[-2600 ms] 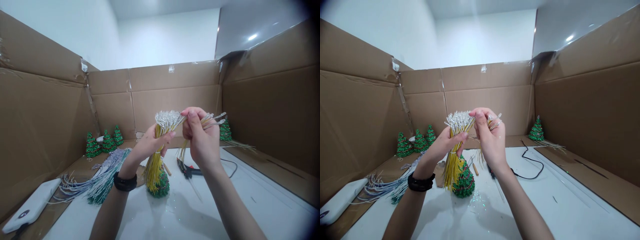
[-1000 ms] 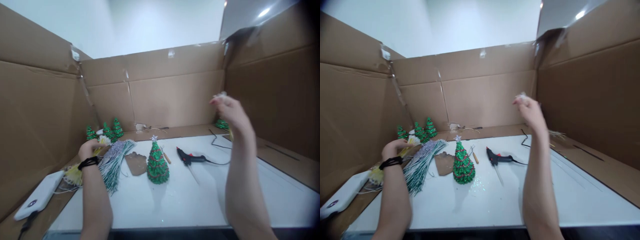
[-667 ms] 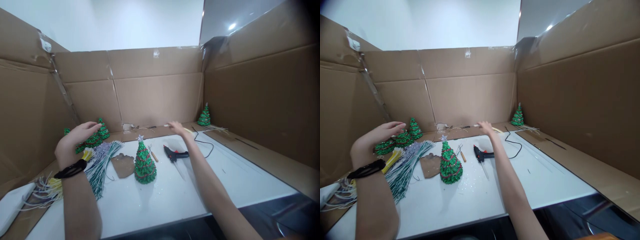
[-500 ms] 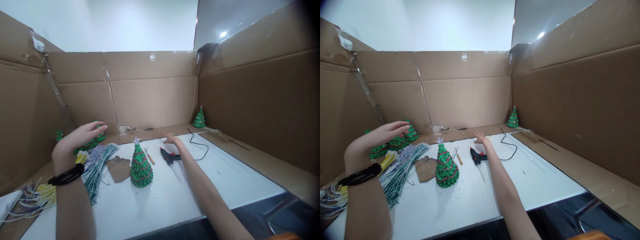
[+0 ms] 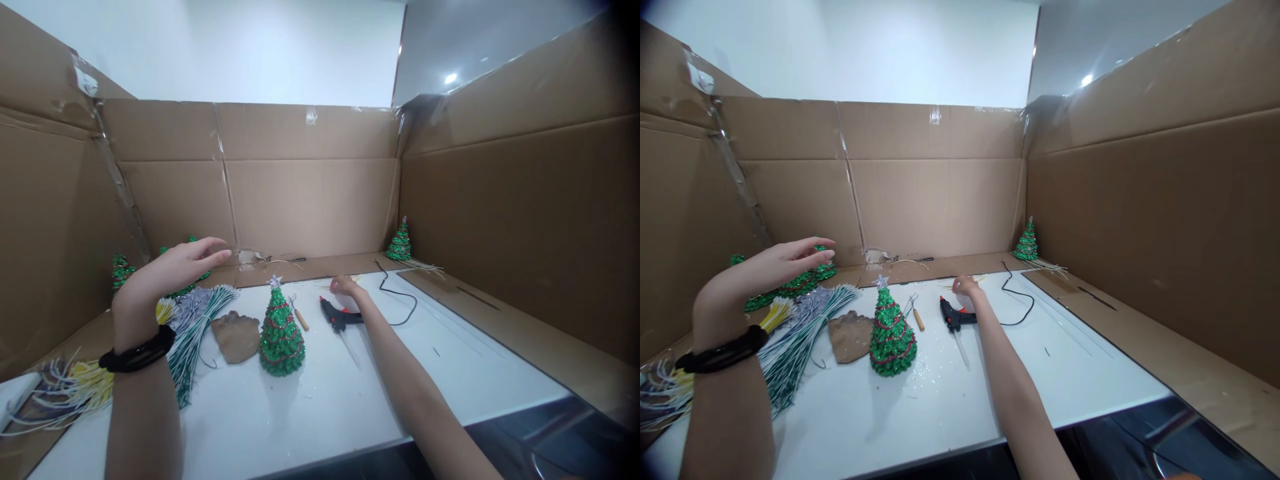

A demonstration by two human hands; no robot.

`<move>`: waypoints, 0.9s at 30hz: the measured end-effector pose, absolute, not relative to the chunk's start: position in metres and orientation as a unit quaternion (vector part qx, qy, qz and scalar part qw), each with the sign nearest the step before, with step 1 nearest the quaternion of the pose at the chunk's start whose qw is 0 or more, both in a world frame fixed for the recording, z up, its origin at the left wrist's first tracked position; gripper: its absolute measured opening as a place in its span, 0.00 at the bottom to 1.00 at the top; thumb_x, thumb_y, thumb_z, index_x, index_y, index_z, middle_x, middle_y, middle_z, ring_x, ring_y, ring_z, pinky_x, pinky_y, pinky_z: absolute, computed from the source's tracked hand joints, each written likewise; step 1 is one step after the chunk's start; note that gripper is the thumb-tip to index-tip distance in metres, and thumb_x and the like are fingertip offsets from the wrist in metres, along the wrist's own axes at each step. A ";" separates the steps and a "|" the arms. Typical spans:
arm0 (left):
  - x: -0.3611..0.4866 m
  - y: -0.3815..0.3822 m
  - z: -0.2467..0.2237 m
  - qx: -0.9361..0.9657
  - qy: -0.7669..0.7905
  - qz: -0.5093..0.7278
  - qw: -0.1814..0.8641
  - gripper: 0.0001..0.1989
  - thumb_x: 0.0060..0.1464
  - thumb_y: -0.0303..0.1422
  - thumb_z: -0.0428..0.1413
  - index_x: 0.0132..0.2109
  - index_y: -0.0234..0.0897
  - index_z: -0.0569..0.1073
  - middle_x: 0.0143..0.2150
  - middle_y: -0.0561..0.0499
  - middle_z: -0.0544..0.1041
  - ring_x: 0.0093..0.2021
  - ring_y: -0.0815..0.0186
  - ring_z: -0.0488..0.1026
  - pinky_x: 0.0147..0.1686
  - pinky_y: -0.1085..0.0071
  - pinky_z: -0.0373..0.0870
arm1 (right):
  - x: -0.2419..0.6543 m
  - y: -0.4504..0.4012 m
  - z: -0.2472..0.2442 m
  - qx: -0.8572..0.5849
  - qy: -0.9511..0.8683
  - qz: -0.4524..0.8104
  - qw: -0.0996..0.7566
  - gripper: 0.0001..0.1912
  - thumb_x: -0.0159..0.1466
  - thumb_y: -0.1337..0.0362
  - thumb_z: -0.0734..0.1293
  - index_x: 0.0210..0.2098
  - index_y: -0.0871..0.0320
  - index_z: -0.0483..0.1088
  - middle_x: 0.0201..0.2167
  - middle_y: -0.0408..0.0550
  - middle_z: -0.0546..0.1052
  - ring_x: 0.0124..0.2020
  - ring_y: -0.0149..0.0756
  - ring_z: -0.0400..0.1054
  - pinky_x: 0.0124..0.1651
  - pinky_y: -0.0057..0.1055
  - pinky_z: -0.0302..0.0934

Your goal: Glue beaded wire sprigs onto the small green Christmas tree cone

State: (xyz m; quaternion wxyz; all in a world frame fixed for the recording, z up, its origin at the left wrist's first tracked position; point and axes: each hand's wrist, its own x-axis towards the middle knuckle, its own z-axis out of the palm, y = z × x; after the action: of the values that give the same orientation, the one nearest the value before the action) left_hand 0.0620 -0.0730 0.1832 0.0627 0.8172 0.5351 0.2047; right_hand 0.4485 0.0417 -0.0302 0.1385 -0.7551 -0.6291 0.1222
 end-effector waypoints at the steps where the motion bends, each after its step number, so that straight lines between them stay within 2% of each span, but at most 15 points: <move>1: 0.064 -0.074 0.183 0.816 0.537 0.203 0.063 0.33 0.49 0.57 0.44 0.54 0.42 0.68 0.47 0.47 0.76 0.46 0.53 0.72 0.42 0.64 0.68 | 0.448 0.043 -0.030 -0.755 -0.628 0.121 0.141 0.13 0.58 0.62 0.66 0.42 0.56 0.72 0.41 0.50 0.74 0.40 0.37 0.69 0.39 0.30 0.62; 8: 0.073 -0.078 0.181 0.838 0.500 0.206 0.069 0.29 0.50 0.56 0.45 0.52 0.44 0.70 0.43 0.50 0.77 0.40 0.57 0.73 0.35 0.68 0.68 | 0.441 0.037 -0.025 -0.748 -0.628 0.112 0.180 0.15 0.65 0.59 0.62 0.48 0.60 0.66 0.47 0.50 0.70 0.43 0.36 0.68 0.45 0.40 0.65; 11: 0.075 -0.079 0.180 0.847 0.488 0.202 0.056 0.29 0.51 0.55 0.44 0.52 0.44 0.69 0.41 0.50 0.77 0.40 0.57 0.73 0.36 0.68 0.68 | 0.435 0.028 -0.018 -0.742 -0.618 0.075 0.247 0.12 0.64 0.60 0.62 0.43 0.59 0.68 0.44 0.51 0.72 0.44 0.37 0.66 0.46 0.39 0.62; 14: 0.076 -0.081 0.181 0.846 0.483 0.221 0.052 0.28 0.52 0.54 0.43 0.52 0.44 0.69 0.37 0.51 0.77 0.36 0.59 0.72 0.34 0.68 0.67 | 0.432 0.021 0.001 -0.743 -0.582 0.021 0.329 0.09 0.64 0.65 0.59 0.38 0.61 0.69 0.43 0.57 0.73 0.47 0.44 0.63 0.46 0.39 0.57; 16: 0.078 -0.086 0.183 0.840 0.479 0.250 0.047 0.27 0.53 0.53 0.43 0.52 0.44 0.69 0.32 0.52 0.76 0.32 0.61 0.72 0.31 0.69 0.66 | 0.432 0.018 0.024 -0.738 -0.553 -0.018 0.387 0.12 0.65 0.67 0.54 0.40 0.62 0.68 0.45 0.61 0.72 0.49 0.45 0.61 0.47 0.38 0.55; 18: 0.082 -0.092 0.186 0.833 0.463 0.301 0.035 0.25 0.54 0.51 0.44 0.51 0.43 0.70 0.32 0.52 0.76 0.31 0.62 0.71 0.32 0.69 0.66 | 0.432 0.011 0.055 -0.719 -0.538 -0.047 0.438 0.15 0.66 0.65 0.51 0.43 0.62 0.65 0.45 0.61 0.72 0.46 0.42 0.63 0.46 0.35 0.55; 20: 0.091 -0.100 0.188 0.825 0.431 0.365 0.032 0.23 0.55 0.49 0.45 0.49 0.42 0.71 0.36 0.52 0.77 0.34 0.62 0.71 0.36 0.68 0.66 | 0.426 -0.005 0.091 -0.671 -0.551 -0.057 0.493 0.15 0.67 0.61 0.50 0.43 0.61 0.63 0.39 0.55 0.73 0.40 0.36 0.66 0.43 0.30 0.57; 22: 0.104 -0.110 0.188 0.820 0.386 0.418 0.060 0.21 0.56 0.47 0.46 0.47 0.41 0.72 0.41 0.50 0.77 0.40 0.61 0.72 0.40 0.67 0.66 | 0.414 -0.031 0.126 -0.511 -0.593 0.005 0.622 0.12 0.63 0.57 0.58 0.37 0.60 0.64 0.34 0.50 0.72 0.36 0.35 0.66 0.41 0.30 0.58; 23: 0.113 -0.114 0.186 0.820 0.361 0.436 0.089 0.20 0.56 0.47 0.47 0.48 0.41 0.72 0.43 0.50 0.77 0.42 0.60 0.72 0.42 0.67 0.66 | 0.404 -0.048 0.140 -0.451 -0.612 0.040 0.648 0.12 0.60 0.56 0.62 0.34 0.59 0.65 0.32 0.47 0.71 0.35 0.34 0.65 0.40 0.29 0.58; 27: 0.151 -0.127 0.174 0.805 0.252 0.477 0.248 0.18 0.57 0.44 0.47 0.50 0.42 0.71 0.48 0.48 0.75 0.50 0.60 0.70 0.45 0.67 0.66 | 0.361 -0.114 0.171 -0.330 -0.650 0.143 0.670 0.08 0.58 0.58 0.65 0.30 0.57 0.67 0.34 0.44 0.70 0.39 0.32 0.64 0.44 0.30 0.57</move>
State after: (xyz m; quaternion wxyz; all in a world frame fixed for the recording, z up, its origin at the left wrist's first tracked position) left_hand 0.1513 -0.1274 0.1736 0.2481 0.8048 0.2517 0.4768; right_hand 0.3610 -0.1137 0.1713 0.6697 -0.3295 -0.6499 0.1432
